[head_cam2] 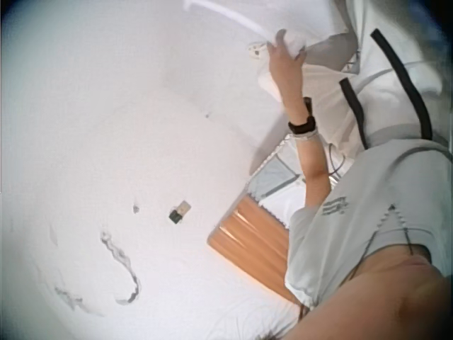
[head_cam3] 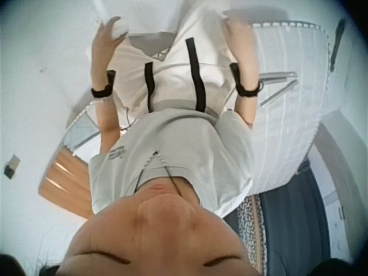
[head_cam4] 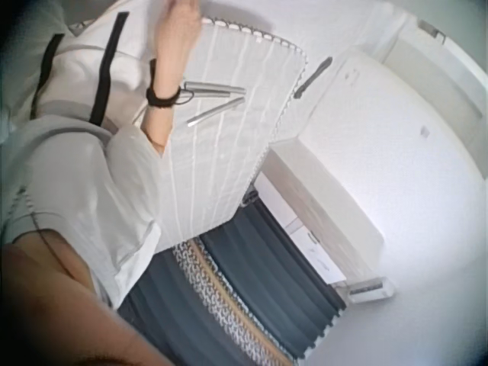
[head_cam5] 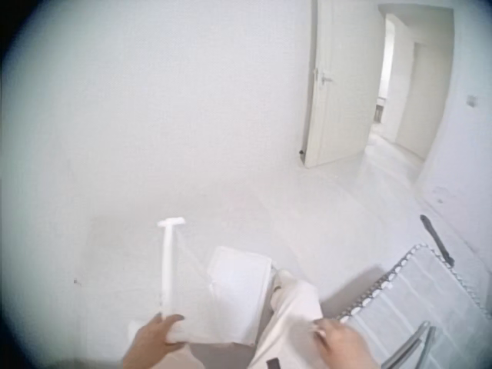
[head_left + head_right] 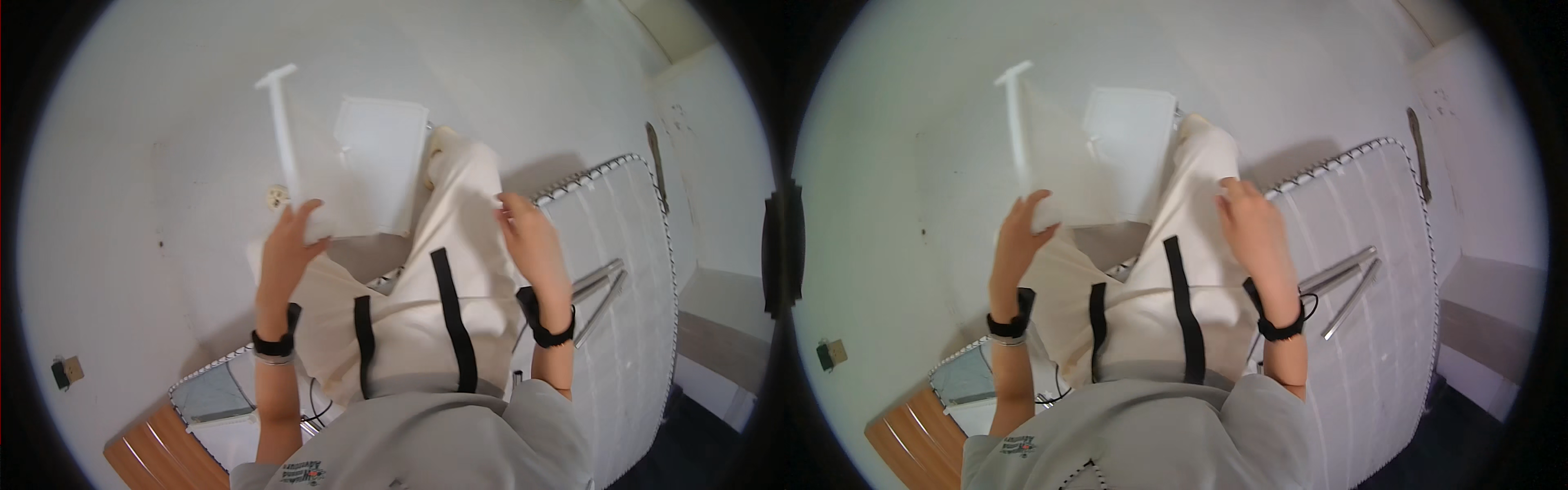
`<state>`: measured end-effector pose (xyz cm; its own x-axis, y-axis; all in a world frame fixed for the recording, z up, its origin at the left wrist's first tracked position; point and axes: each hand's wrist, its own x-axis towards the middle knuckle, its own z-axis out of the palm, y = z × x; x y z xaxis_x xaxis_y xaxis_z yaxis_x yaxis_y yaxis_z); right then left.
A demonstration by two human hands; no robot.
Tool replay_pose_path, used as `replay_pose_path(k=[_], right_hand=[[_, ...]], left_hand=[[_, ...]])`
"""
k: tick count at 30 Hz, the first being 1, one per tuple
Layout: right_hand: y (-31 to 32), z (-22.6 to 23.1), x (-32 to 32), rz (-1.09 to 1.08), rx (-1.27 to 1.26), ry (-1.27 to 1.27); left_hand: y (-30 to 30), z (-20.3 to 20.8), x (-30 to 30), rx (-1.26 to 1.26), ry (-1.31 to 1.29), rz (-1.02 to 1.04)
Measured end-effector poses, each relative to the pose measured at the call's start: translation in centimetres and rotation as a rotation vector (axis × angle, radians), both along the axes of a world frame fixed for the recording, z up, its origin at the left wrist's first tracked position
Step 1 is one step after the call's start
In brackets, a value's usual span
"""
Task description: Assembling the components of a small white plastic and metal shelving unit or stand.
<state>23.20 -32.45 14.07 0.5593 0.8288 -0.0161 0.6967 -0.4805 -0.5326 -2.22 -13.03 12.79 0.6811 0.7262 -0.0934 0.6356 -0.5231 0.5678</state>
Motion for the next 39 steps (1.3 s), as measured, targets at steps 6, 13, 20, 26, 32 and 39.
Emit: replay_pose_path(k=[6,13,20,26,32,39], right_hand=[[-9.1,11.0,0.7,-0.501,0.18,-0.213],[-18.9,4.9,9.5,-0.732,-0.133,-0.169],[-31.8,-18.9,14.3,-0.832,-0.474,-0.193],[-29.9,-22.3,11.1,-0.961,-0.487,-0.023],[-31.4,-23.3,12.0,-1.129,-0.275,0.122],[-24.2,-15.9,8.9,-1.134,0.14,0.003]], left_hand=[[0.4,0.0,-1.3,0.172,-0.056,-0.068],[-0.3,0.4,-0.7,0.031,-0.026,0.033],[-1.1,0.3,0.2,0.049,-0.034,0.005],[-1.2,0.7,-0.4,-0.105,-0.005,0.053],[-2.0,0.5,0.5,0.006,-0.041,-0.042],[-2.4,0.3,0.3,0.159,0.032,0.021]])
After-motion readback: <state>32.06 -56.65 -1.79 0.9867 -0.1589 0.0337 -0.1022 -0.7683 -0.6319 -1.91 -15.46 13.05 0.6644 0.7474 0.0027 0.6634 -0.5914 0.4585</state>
